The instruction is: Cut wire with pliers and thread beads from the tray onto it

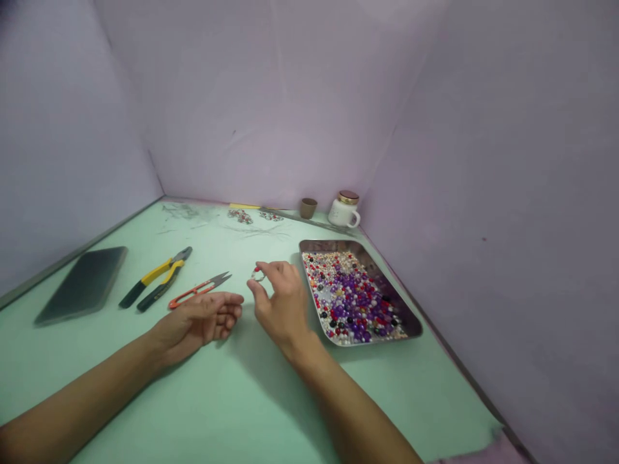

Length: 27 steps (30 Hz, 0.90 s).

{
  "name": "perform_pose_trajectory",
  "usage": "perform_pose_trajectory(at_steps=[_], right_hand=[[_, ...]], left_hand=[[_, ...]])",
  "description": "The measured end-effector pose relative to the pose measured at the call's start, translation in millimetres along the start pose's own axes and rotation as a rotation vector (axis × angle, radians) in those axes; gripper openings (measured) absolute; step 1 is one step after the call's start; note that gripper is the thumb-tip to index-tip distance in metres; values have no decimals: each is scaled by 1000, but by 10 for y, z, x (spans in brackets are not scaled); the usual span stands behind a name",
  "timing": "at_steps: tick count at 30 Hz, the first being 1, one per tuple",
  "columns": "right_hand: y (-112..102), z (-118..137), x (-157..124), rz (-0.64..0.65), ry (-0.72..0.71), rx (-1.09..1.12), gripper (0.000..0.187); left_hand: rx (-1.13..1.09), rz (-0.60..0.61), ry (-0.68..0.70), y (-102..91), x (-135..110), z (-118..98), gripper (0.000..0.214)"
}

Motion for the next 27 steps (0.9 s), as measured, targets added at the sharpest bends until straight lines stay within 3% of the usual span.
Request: perform_pose_trajectory(at_steps=[5,8,15,20,22,27], right_hand=[[-126,-104,135,-49,17,-17,27],[-6,-137,58,64,-1,3,35],[307,-110,-138,325,-234,29,38],[399,-148,-156,251,-316,102,36],[396,-144,-174,253,-240,149,39],[356,-118,-208,366,141,342,28]], left_hand=[[18,-46,32,-14,19,20,19],[1,-75,61,-24,39,41,19],[-20,-159,64,-74,103,110,26],[-27,-163,-23,-133,168,177,34],[-9,-195,-5,-120,159,163,31],[24,-243,43,-24,117,78,20]])
Point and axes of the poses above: each hand's wrist, its own x-axis towards the middle knuckle, its own y-axis out of the palm, z = x × y, the point moved 1 cm from there along x, towards the middle knuckle, and after that the axes turned 10 degrees about y, right-handed, at the moved point
